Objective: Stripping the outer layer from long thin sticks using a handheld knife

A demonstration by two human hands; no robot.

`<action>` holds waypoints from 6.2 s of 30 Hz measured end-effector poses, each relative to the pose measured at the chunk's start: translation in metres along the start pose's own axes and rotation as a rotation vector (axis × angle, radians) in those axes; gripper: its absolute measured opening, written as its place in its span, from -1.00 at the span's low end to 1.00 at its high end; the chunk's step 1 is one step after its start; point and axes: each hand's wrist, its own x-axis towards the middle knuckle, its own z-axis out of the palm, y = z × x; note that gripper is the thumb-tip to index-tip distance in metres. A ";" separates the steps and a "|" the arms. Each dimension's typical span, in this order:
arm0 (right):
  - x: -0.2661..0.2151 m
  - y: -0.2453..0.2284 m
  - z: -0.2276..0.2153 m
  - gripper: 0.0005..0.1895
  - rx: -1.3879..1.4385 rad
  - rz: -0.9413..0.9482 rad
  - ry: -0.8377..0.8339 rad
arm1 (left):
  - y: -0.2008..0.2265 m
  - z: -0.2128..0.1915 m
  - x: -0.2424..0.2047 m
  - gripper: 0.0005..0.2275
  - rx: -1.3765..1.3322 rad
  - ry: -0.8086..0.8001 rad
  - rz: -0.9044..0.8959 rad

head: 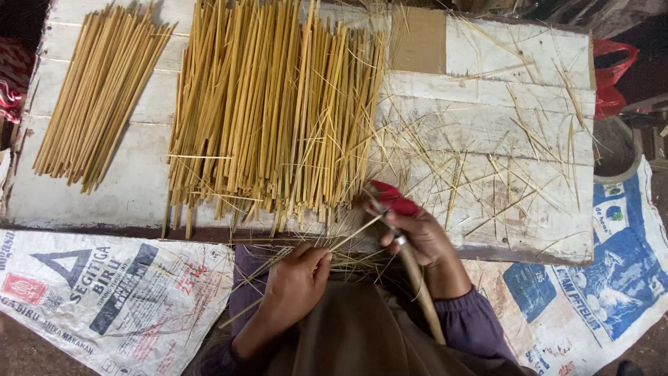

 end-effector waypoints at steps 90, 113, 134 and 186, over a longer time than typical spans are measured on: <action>-0.049 -0.019 -0.073 -0.71 -0.109 -0.557 0.239 | -0.017 0.045 0.122 -0.82 0.246 0.161 -0.095; -0.003 0.018 0.000 -0.54 -0.291 0.000 -0.093 | 0.005 0.024 0.010 -0.91 -0.247 0.096 -0.015; -0.020 -0.060 -0.005 -0.54 -0.170 -0.108 0.030 | -0.009 0.011 -0.010 -0.83 -0.373 -0.040 0.029; -0.009 -0.080 -0.045 -0.48 -0.097 -0.199 -0.003 | -0.040 0.027 -0.038 -0.81 -0.460 -0.169 -0.036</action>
